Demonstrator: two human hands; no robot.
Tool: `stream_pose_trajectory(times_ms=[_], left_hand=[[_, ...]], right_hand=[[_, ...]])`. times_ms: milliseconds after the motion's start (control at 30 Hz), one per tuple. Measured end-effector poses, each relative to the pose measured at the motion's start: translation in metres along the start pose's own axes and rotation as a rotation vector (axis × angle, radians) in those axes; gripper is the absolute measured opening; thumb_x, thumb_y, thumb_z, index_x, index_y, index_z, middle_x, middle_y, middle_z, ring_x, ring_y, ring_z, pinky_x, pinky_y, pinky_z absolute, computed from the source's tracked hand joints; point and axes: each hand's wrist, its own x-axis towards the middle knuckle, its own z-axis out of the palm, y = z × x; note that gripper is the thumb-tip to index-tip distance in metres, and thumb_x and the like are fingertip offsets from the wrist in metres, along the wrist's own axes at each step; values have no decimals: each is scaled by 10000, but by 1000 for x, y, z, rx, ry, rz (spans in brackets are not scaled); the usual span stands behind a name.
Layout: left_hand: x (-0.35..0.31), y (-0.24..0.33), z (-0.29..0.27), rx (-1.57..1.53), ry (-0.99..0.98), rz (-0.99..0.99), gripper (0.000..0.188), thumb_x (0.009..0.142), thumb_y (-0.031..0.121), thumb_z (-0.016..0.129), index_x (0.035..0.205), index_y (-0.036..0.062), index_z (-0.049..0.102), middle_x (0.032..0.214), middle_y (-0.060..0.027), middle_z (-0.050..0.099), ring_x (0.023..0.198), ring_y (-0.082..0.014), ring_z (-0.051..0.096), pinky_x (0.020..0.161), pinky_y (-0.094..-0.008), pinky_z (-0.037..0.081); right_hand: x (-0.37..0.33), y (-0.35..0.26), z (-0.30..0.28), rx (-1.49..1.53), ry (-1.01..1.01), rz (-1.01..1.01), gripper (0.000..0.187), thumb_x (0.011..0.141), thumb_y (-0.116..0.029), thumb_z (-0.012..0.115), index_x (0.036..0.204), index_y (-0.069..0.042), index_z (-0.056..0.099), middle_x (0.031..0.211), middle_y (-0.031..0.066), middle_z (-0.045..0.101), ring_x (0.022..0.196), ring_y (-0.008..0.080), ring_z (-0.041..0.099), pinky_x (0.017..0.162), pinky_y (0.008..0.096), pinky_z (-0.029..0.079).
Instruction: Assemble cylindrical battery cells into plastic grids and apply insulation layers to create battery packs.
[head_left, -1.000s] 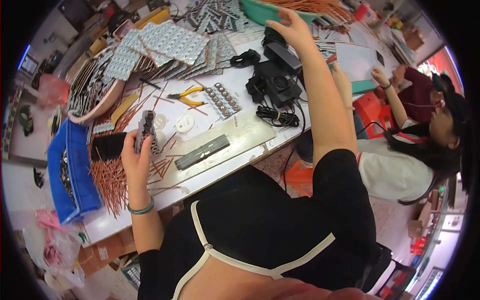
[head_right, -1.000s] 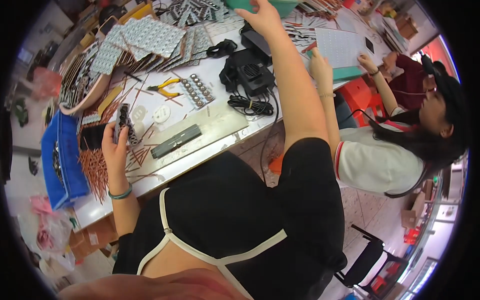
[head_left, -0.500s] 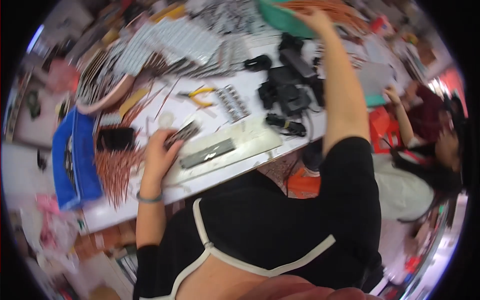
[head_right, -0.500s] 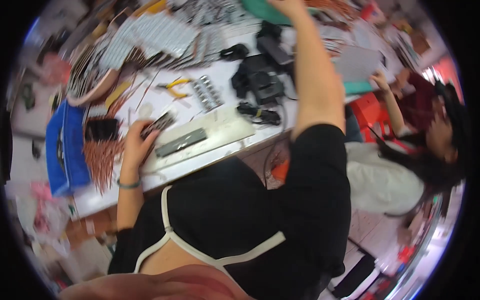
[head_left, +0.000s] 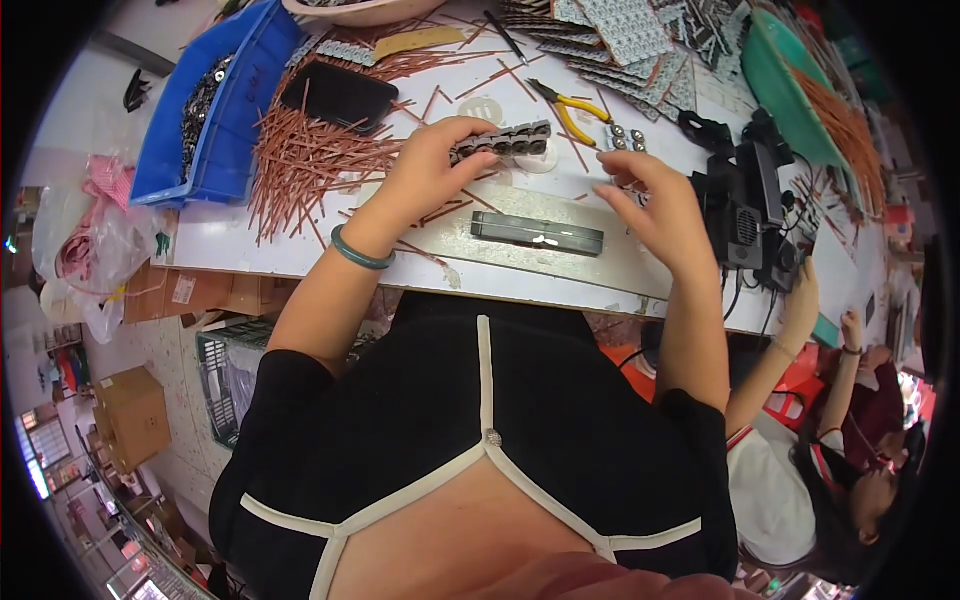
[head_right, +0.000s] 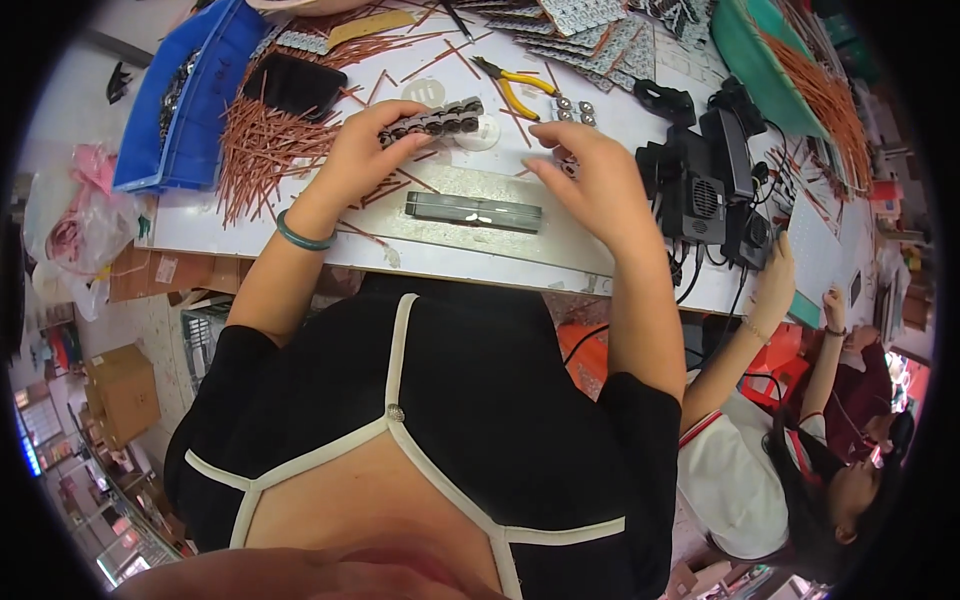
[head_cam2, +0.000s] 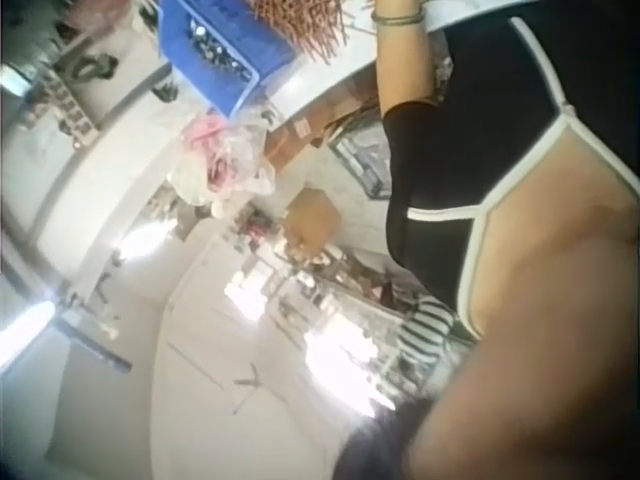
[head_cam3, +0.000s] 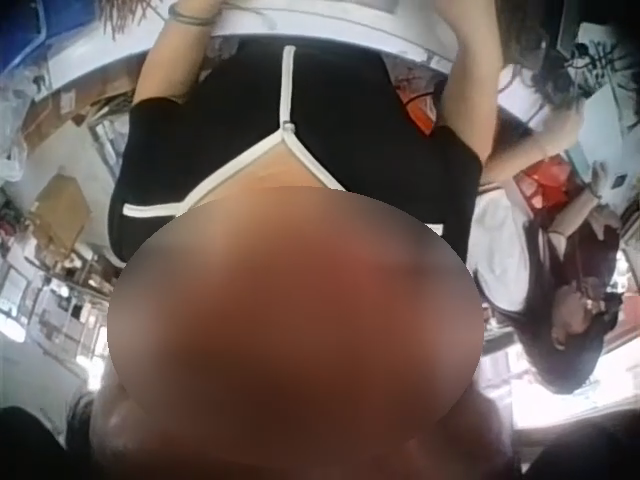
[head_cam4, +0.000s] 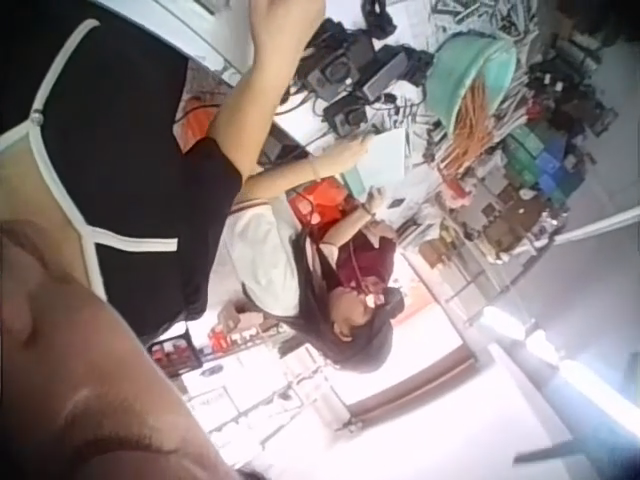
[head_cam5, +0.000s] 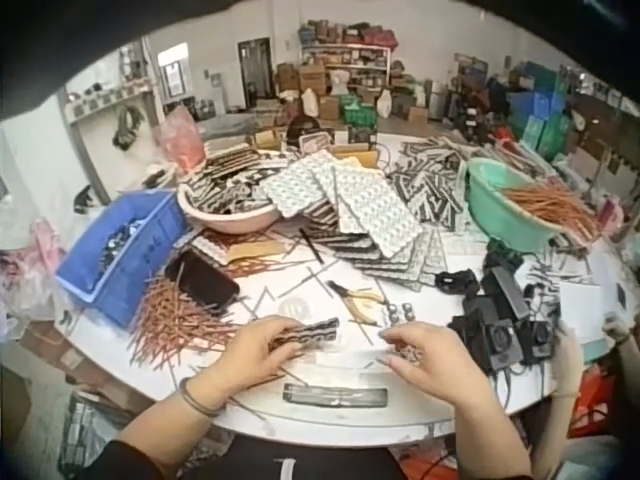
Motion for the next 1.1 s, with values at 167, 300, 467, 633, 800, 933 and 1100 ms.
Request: stream_pose_trajectory(times_ms=[167,300,467,633,800,933,1100], left_hand=[[8,17,-4,-455,-50,-234,289,824,147,689,1048,-18,614,918,-44,646,830,-84,560,750,-245,466],[18,22,6,-463,-134,-172,265,848,148,666,1044,-17,598,924,-30,629,835,-78,551,740,-234,459],[23,23,14,-686,-241,-195,249,901,163,609,1061,-6,518,909,-44,617,817,-72,545,706,-227,454],[35,28,20,-976,-30,-401,230,961,212,517,1092,25,485,935,-55,612,814,-75,572,701,-233,472],[40,-5,29,-772,-29,-252,238,989,246,438,1134,58,439,925,-62,606,785,-112,605,655,-234,506],[35,28,15,-734,-290,-307,231,963,232,488,1117,62,462,900,-71,625,709,-160,615,568,-267,483],[36,11,10,111,-230,96,310,830,168,630,1088,47,508,890,-116,613,773,-294,598,698,-371,460]], right_hand=[[12,-17,35,634,49,136,565,805,-66,681,1316,-42,442,1116,126,574,887,134,594,736,251,487],[30,-16,49,995,36,250,499,811,-43,674,1260,-3,462,1002,76,600,794,111,598,642,213,472],[40,-13,44,1044,77,194,338,816,-27,669,1124,-5,530,868,34,616,685,93,589,592,204,455],[57,-4,25,974,163,221,266,805,-37,680,1027,-30,533,798,31,621,620,91,589,538,204,447],[65,-5,24,1092,164,235,225,805,-25,678,970,-43,525,800,50,626,618,101,587,547,214,455],[64,-2,41,1076,219,254,266,771,19,700,936,-43,501,787,49,610,659,100,585,571,221,467],[59,4,38,492,181,62,343,709,10,733,1010,-11,568,753,-7,574,666,54,526,562,202,433]])
